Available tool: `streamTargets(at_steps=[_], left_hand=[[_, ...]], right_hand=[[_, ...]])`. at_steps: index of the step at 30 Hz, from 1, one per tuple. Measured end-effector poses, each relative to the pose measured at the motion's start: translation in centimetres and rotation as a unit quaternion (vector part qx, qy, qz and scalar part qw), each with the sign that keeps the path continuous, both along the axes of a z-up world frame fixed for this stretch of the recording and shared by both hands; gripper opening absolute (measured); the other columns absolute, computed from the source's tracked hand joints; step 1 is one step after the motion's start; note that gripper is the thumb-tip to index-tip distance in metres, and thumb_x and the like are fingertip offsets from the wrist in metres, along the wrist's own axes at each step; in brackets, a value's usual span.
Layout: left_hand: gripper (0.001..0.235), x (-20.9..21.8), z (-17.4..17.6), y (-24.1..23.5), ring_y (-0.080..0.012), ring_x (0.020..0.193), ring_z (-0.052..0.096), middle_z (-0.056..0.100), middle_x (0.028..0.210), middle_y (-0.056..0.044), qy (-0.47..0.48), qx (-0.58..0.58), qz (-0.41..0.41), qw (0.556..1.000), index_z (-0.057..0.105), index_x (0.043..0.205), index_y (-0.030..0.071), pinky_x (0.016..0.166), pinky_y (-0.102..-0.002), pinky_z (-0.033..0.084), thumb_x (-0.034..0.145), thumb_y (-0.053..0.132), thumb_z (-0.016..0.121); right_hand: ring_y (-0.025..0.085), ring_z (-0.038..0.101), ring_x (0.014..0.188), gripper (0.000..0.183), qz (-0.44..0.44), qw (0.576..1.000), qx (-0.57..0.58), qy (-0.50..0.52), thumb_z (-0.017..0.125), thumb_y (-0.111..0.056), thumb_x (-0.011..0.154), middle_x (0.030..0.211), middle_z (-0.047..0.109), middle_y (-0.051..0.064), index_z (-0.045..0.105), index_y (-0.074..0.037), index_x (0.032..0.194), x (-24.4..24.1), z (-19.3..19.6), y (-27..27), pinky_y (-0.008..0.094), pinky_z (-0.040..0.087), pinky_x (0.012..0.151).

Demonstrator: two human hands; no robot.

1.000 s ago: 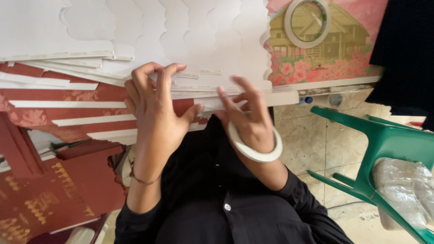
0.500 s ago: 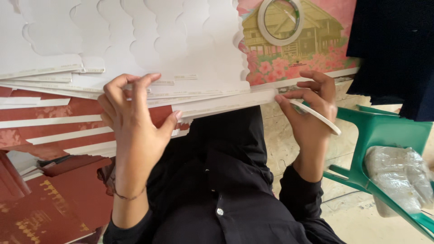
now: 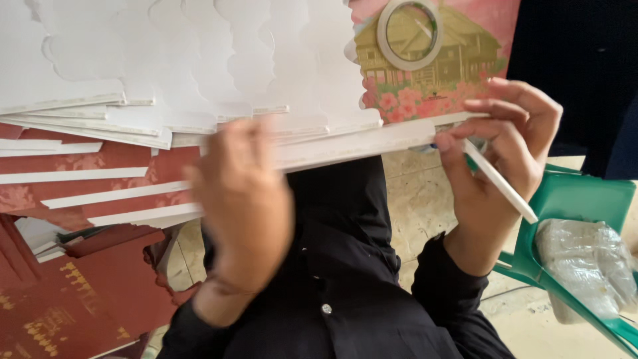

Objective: The person sits and applies a strip of white tape along the edge of a stack of white paper sheets. They hold the stack with one hand and press the tape down with the other, working along the length of the stack.

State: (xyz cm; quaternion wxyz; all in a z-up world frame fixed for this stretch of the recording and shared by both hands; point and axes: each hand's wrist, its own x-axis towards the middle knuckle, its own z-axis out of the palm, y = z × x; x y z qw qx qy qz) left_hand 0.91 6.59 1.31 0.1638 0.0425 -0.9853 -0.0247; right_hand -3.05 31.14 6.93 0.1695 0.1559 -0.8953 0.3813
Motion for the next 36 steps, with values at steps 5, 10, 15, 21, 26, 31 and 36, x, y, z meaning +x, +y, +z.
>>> streamTargets(at_steps=[5, 10, 15, 21, 26, 31, 36], left_hand=[[0.03, 0.0, -2.3, -5.7, -0.0233, 0.095, 0.062, 0.064, 0.105, -0.004, 0.025, 0.009, 0.033, 0.999, 0.076, 0.117, 0.016, 0.079, -0.035, 0.054, 0.103, -0.01, 0.076], [0.056, -1.2, -1.7, -8.8, -0.0312, 0.096, 0.053, 0.051, 0.106, -0.01, 0.059, 0.082, -0.024, 0.995, 0.067, 0.108, 0.006, 0.086, -0.044, 0.051, 0.069, -0.033, 0.057], [0.063, -3.4, -0.2, -2.4, -0.0373, 0.135, 0.052, 0.052, 0.14, -0.017, -0.053, 0.317, -0.2, 0.925, 0.062, 0.145, 0.013, 0.116, -0.054, 0.044, 0.091, 0.019, 0.095], [0.081, -5.2, -3.9, 3.0, -0.0378, 0.122, 0.049, 0.045, 0.131, -0.014, -0.084, 0.34, -0.139, 0.926, 0.056, 0.145, 0.017, 0.094, -0.055, 0.043, 0.076, 0.019, 0.099], [0.082, -5.3, -3.2, 3.4, -0.0352, 0.12, 0.05, 0.044, 0.13, -0.011, -0.074, 0.328, -0.113, 0.935, 0.057, 0.14, 0.017, 0.093, -0.05, 0.043, 0.072, 0.022, 0.101], [0.084, -5.7, -3.0, 3.9, -0.0354, 0.121, 0.049, 0.045, 0.128, -0.009, -0.076, 0.33, -0.087, 0.937, 0.058, 0.137, 0.019, 0.093, -0.05, 0.042, 0.066, 0.026, 0.104], [0.086, -5.7, -2.7, 4.0, -0.0355, 0.12, 0.047, 0.043, 0.127, -0.009, -0.077, 0.324, -0.086, 0.939, 0.057, 0.136, 0.019, 0.092, -0.05, 0.04, 0.064, 0.022, 0.104]], right_hand=[[0.037, 0.065, 0.121, 0.022, 0.046, 0.999, -0.008, -0.009, 0.078, -0.016, 0.107, 0.142, 0.047, 0.022, 0.07, 0.004, 0.103, -0.9, -2.1, -1.0, 0.049, 0.061, 0.11], [0.034, 0.063, 0.123, 0.014, 0.071, 0.996, 0.003, -0.063, 0.076, -0.009, 0.108, 0.142, 0.047, 0.02, 0.078, 0.005, 0.107, -0.7, -4.4, -3.1, 0.045, 0.06, 0.109], [0.042, 0.06, 0.13, 0.009, 0.073, 0.989, 0.08, -0.097, 0.076, -0.008, 0.108, 0.147, 0.051, 0.022, 0.073, 0.0, 0.105, -0.9, -6.0, -2.1, 0.054, 0.057, 0.103], [0.041, 0.06, 0.12, 0.011, 0.046, 0.987, 0.148, -0.036, 0.075, -0.012, 0.11, 0.143, 0.059, 0.016, 0.083, -0.006, 0.104, -0.8, -5.7, -2.5, 0.058, 0.043, 0.107], [0.041, 0.063, 0.125, 0.014, 0.022, 0.989, 0.146, 0.02, 0.082, -0.012, 0.11, 0.143, 0.06, 0.02, 0.082, -0.003, 0.099, -0.2, -5.7, -2.8, 0.054, 0.048, 0.103], [0.036, 0.065, 0.121, 0.007, 0.021, 0.994, 0.112, 0.007, 0.087, -0.006, 0.104, 0.136, 0.06, 0.019, 0.084, 0.0, 0.101, 0.3, -6.6, -2.5, 0.046, 0.056, 0.096], [0.039, 0.059, 0.115, 0.013, 0.048, 0.98, 0.131, 0.141, 0.087, -0.007, 0.103, 0.133, 0.061, 0.019, 0.084, -0.001, 0.092, 1.2, -7.7, -2.6, 0.049, 0.056, 0.098]])
